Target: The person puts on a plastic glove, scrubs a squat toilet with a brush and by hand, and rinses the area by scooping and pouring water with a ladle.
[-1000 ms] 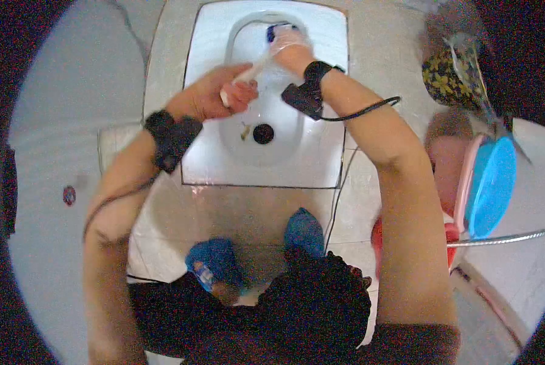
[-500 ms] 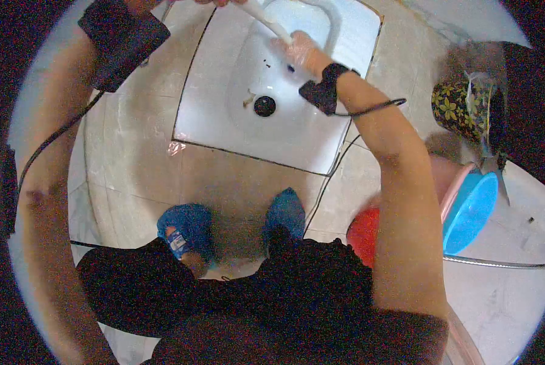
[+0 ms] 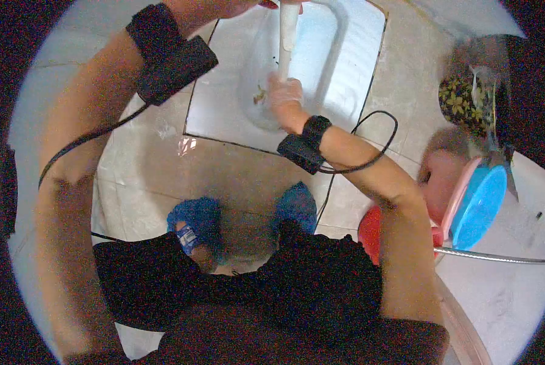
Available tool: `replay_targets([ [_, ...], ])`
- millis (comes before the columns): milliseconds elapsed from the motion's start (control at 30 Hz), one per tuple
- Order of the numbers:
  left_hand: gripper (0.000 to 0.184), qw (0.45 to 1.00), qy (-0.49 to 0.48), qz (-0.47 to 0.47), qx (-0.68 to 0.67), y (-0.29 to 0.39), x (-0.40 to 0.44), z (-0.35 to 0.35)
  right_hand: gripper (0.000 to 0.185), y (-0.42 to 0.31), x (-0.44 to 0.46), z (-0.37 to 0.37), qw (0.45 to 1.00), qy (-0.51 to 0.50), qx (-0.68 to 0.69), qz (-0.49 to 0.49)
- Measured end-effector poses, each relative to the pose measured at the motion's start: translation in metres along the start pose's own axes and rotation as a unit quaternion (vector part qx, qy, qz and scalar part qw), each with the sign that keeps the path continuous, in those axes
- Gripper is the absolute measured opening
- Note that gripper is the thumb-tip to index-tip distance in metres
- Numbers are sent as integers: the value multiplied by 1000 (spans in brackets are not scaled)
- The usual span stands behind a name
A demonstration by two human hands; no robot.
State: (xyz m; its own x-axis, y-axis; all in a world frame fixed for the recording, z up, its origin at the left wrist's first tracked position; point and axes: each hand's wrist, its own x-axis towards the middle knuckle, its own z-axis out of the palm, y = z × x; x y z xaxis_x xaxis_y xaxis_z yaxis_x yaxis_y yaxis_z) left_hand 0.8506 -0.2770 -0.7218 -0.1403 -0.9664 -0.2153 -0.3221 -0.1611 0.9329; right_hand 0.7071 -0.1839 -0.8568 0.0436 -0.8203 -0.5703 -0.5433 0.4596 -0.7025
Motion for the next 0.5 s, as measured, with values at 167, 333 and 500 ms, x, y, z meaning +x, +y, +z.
replay_targets([
  [167,28,997,-68,-6,-44,24,-3,22,36,-17,-5,14,997,-49,62,-27],
  [333,34,965,-7,178,195,25,-22,49,30,-13,33,10,957,-40,-71,-280],
  [500,28,897,-226,295,238,20,-93,70,27,-4,68,-7,895,88,-189,-395],
])
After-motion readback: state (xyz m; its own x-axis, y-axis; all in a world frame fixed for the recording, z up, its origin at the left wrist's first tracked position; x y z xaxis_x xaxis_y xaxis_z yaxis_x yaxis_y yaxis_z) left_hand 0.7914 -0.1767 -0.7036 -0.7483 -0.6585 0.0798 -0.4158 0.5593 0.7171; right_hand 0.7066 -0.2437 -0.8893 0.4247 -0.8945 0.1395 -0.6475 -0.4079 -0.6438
